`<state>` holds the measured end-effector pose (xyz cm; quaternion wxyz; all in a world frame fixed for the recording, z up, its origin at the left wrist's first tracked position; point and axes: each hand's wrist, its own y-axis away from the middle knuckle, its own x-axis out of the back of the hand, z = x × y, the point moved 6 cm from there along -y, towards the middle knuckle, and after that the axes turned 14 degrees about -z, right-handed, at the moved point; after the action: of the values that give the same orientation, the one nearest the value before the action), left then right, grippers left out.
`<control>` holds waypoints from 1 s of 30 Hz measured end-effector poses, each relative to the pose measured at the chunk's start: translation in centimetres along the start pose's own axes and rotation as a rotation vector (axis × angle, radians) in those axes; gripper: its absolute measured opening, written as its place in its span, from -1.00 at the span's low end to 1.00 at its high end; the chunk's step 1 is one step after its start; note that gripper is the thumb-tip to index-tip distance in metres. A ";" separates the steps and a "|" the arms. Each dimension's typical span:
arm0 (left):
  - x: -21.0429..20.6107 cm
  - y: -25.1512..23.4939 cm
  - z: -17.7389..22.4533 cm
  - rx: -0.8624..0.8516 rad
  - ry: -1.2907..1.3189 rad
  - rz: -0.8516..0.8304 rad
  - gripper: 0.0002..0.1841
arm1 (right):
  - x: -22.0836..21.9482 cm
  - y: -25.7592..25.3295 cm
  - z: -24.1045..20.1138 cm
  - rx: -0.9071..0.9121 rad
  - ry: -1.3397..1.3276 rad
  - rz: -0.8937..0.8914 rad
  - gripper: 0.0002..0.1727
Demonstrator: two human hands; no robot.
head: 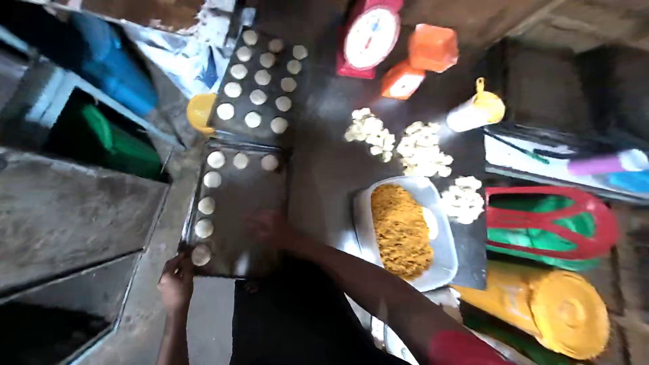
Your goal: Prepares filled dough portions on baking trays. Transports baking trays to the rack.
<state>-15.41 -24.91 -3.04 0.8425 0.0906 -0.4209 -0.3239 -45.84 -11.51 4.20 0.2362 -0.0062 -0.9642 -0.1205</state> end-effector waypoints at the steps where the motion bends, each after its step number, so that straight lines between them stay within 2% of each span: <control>1: -0.3 0.5 0.5 0.001 -0.013 0.017 -0.66 | 3.9 1.8 2.2 -0.015 -0.060 0.130 -0.64; 3: -1.1 1.4 2.0 0.039 -0.016 0.027 -0.65 | 11.9 5.7 7.5 -0.162 -0.058 0.292 -0.66; 7: -3.6 3.1 6.1 0.061 -0.001 0.071 -0.64 | 26.3 13.8 18.2 -0.534 0.112 0.388 -0.62; 10: -5.6 3.6 11.1 -0.058 -0.007 0.083 -0.69 | 32.9 14.6 25.9 -0.744 0.371 0.291 -0.65; 12: -6.8 3.5 14.7 -0.167 -0.037 0.083 -0.71 | 34.5 13.9 30.0 -0.806 0.458 0.208 -0.67; 14: -8.2 3.5 18.1 -0.254 -0.034 0.065 -0.72 | 34.5 13.3 31.6 -0.837 0.485 0.175 -0.70; 15: -8.9 3.5 19.8 -0.281 -0.014 0.036 -0.72 | 34.2 13.0 30.6 -0.863 0.475 0.176 -0.70; 17: -10.3 3.4 23.6 -0.315 0.072 -0.067 -0.71 | 32.6 12.7 24.8 -0.831 0.392 0.244 -0.67; 19: -11.9 3.6 26.9 -0.369 0.211 -0.168 -0.69 | 28.2 12.6 17.3 -0.584 0.190 0.357 -0.67; 22: -15.1 3.8 29.9 -0.412 0.460 -0.358 -0.59 | 18.1 12.2 10.3 -0.228 -0.230 0.417 -0.68; 24: -16.5 3.9 31.4 -0.492 0.536 -0.415 -0.67 | 12.8 13.5 6.6 -0.151 -0.433 0.412 -0.60; 26: -17.0 4.2 31.7 -0.577 0.545 -0.432 -0.75 | 9.8 15.5 4.5 -0.140 -0.572 0.479 -0.52; 28: -16.9 5.1 32.1 -0.657 0.459 -0.443 -0.78 | 8.1 17.9 3.6 -0.149 -0.560 0.571 -0.52; 30: -17.2 7.0 33.1 -0.720 0.306 -0.476 -0.76 | 7.5 20.3 2.6 -0.180 -0.386 0.687 -0.62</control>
<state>-45.00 -4.82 9.59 0.7749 -0.0668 -0.1197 -0.6171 -52.33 8.51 10.07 0.0759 -0.3714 -0.9182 -0.1151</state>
